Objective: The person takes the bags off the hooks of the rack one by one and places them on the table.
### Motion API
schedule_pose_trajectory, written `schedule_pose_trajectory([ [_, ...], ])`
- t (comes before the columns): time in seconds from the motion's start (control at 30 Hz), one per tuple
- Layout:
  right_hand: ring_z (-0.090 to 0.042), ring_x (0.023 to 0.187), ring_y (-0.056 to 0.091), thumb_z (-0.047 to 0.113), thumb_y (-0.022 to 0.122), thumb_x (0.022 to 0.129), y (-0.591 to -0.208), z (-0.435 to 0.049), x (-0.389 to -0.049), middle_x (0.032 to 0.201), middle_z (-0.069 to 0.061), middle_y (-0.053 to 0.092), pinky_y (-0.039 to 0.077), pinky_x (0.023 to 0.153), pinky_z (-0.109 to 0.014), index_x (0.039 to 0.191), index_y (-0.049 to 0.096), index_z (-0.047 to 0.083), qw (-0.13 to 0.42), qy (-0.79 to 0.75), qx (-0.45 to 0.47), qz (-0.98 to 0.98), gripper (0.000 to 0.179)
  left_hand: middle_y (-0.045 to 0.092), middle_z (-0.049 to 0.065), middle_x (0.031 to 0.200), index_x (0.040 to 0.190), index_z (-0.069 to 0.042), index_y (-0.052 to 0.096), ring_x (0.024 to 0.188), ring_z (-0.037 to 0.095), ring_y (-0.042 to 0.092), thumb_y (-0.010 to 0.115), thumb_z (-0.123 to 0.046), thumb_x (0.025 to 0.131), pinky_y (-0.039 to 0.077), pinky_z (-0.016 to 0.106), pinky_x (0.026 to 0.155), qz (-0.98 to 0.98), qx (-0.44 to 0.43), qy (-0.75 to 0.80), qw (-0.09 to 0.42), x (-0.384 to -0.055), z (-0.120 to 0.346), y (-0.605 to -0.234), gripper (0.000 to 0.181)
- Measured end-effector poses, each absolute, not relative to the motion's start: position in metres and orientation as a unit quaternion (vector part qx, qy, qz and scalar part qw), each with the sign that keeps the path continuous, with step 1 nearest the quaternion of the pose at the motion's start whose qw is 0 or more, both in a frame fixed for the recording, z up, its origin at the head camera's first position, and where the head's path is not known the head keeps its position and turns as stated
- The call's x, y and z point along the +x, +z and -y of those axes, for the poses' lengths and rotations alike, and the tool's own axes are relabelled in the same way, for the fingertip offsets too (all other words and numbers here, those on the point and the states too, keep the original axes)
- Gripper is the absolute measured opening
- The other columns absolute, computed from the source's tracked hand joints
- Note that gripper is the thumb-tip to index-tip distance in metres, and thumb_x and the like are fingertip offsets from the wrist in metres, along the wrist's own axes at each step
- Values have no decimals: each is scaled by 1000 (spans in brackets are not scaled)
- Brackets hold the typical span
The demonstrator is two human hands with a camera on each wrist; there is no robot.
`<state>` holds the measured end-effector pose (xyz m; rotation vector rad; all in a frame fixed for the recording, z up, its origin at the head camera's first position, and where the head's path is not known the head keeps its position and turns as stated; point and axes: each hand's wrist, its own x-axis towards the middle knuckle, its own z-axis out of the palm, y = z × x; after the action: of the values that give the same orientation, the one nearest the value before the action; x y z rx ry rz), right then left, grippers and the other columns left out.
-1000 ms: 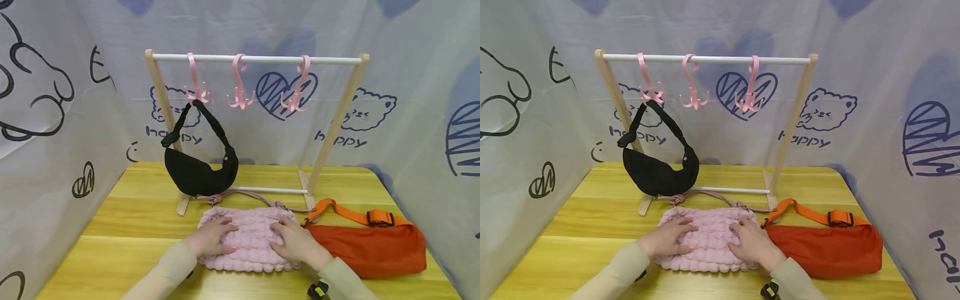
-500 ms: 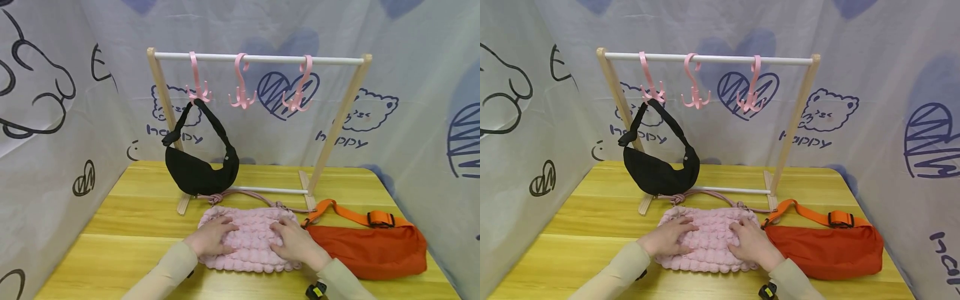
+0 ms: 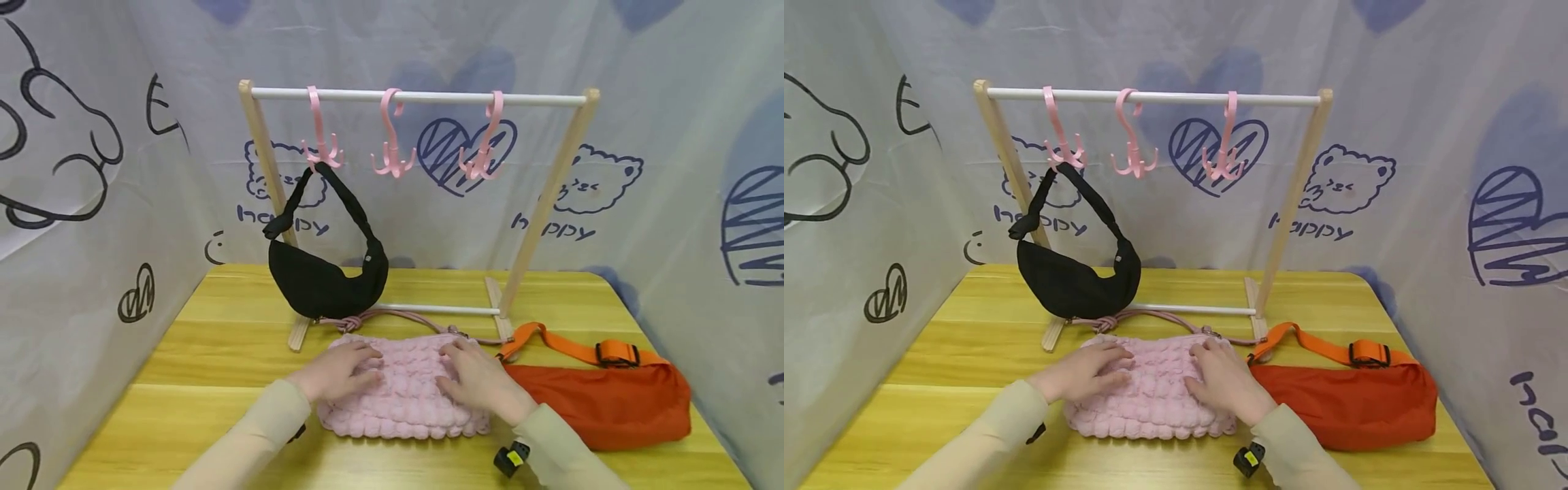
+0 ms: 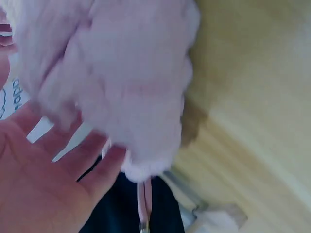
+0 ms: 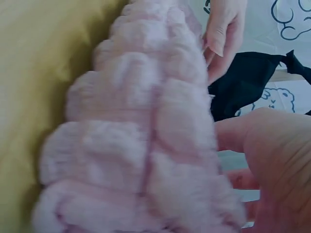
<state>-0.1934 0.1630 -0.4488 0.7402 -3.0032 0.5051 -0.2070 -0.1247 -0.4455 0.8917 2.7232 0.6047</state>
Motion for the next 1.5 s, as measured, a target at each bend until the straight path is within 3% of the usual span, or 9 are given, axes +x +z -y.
schedule_pose_trajectory([
  [0.1,-36,116,64,28,71,91,-443,-159,-197,123,-16,67,54,96,-52,124,65,4,35,178,247,952,41,62,14,138,135,-5,62,132,34,57,55,-33,104,44,51,111,-931,301,198,58,-211,132,-436,43],
  [0.23,-30,110,66,25,70,92,-434,-152,-202,122,-14,67,56,91,-48,127,64,5,66,193,260,944,41,68,8,125,126,-8,67,113,26,67,58,-30,103,54,45,98,-939,290,186,-29,-217,143,-420,33],
  [0.4,-26,109,64,20,70,91,-418,-138,-213,122,-11,65,56,90,-44,129,63,7,119,203,287,929,40,71,3,113,117,-12,71,98,21,70,61,-27,102,57,40,88,-931,280,198,-126,-223,158,-397,24],
  [0.7,-30,113,61,12,67,90,-387,-109,-235,131,-16,58,56,88,-44,130,59,6,217,231,337,887,40,71,8,111,111,-7,71,102,28,68,60,-16,100,56,45,89,-901,266,226,-259,-233,183,-353,18],
  [0.9,-36,128,53,9,64,90,-372,-88,-246,146,-17,44,55,93,-47,135,55,9,223,258,328,881,46,68,12,110,107,-4,70,102,32,65,57,-8,98,53,48,91,-870,238,265,-342,-242,196,-331,17],
  [1.2,-40,132,48,5,63,89,-363,-69,-266,150,-21,39,52,99,-51,136,54,9,245,286,327,867,48,61,17,122,111,-2,68,115,36,58,55,-7,99,46,52,101,-854,184,316,-370,-256,205,-313,19],
  [1.5,-46,145,34,8,61,89,-359,-58,-287,159,-23,31,42,110,-61,139,55,12,217,310,323,867,51,54,19,132,116,-1,68,121,39,52,55,-7,98,42,54,103,-861,171,311,-365,-269,203,-308,22],
])
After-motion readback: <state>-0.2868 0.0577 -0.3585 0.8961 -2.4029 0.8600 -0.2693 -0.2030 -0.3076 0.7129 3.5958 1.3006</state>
